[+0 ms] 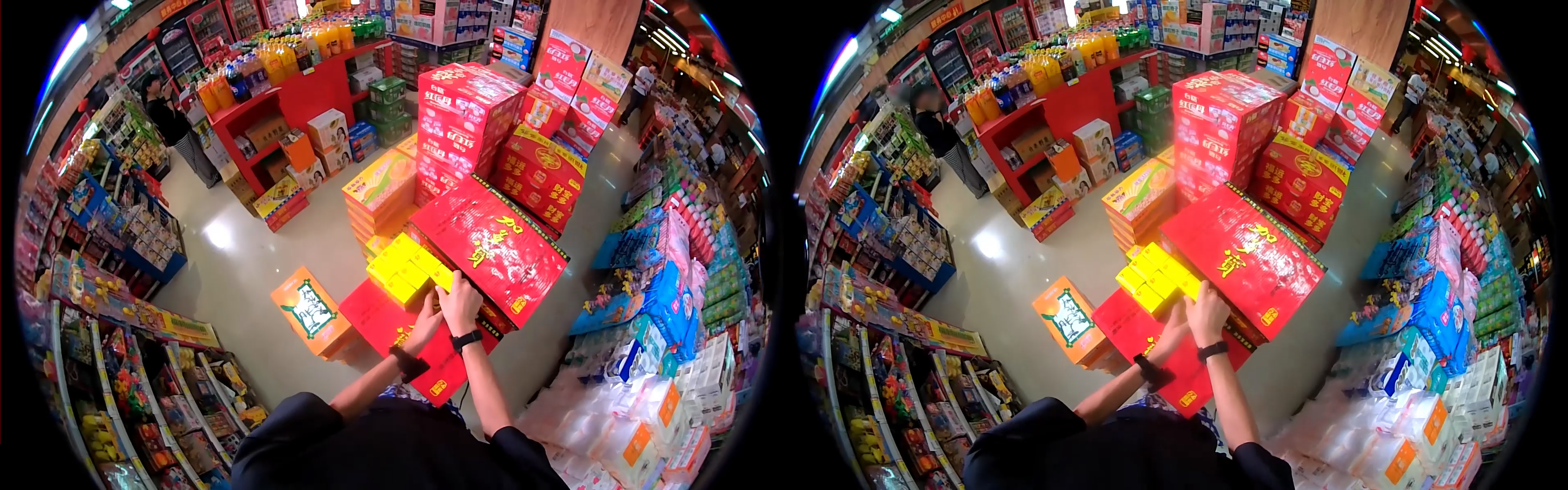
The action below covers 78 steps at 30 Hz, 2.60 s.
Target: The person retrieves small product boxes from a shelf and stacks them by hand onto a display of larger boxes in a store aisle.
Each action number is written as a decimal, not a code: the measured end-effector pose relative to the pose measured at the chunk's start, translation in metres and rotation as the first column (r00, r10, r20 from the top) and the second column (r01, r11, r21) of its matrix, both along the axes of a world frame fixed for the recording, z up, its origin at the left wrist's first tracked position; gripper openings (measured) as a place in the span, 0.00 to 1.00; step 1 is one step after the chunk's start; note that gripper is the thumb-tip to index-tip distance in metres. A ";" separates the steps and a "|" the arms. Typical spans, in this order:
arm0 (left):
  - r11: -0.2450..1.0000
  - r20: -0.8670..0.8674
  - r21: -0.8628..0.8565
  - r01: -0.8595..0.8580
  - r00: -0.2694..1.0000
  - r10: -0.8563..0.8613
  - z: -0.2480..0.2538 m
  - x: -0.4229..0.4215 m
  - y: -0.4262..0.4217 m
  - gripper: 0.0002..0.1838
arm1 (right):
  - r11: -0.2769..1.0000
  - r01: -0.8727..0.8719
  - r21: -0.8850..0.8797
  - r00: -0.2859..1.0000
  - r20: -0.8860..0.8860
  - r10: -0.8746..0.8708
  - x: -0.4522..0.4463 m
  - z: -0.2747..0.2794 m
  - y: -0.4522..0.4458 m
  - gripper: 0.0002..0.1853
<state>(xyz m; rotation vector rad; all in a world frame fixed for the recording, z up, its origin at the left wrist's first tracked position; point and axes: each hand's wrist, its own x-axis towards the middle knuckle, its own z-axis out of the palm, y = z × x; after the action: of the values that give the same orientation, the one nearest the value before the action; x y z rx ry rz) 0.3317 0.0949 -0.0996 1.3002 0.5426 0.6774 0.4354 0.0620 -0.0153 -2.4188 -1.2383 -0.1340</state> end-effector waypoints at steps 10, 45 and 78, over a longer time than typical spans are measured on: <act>0.999 -0.060 -0.011 -0.039 0.997 0.038 -0.003 -0.005 -0.007 0.39 | 0.999 -0.039 -0.007 0.999 -0.022 0.039 -0.006 0.014 -0.029 0.37; 0.566 -0.278 -0.125 -0.815 0.576 0.769 0.000 -0.417 -0.366 0.20 | 0.030 -0.993 -0.116 0.083 -0.483 0.872 -0.322 -0.052 -0.233 0.16; -0.663 -0.346 -0.029 -0.748 -0.615 0.709 0.026 -0.927 -0.908 0.18 | -0.948 -0.314 0.046 -0.871 -0.411 0.269 -1.083 -0.051 -0.647 0.12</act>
<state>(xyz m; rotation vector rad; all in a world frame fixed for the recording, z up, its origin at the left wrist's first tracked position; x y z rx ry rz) -0.5956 -0.8134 -0.0735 -0.2406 2.1231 2.0289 -0.6480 -0.5845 -0.0662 0.8358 -2.9865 1.1013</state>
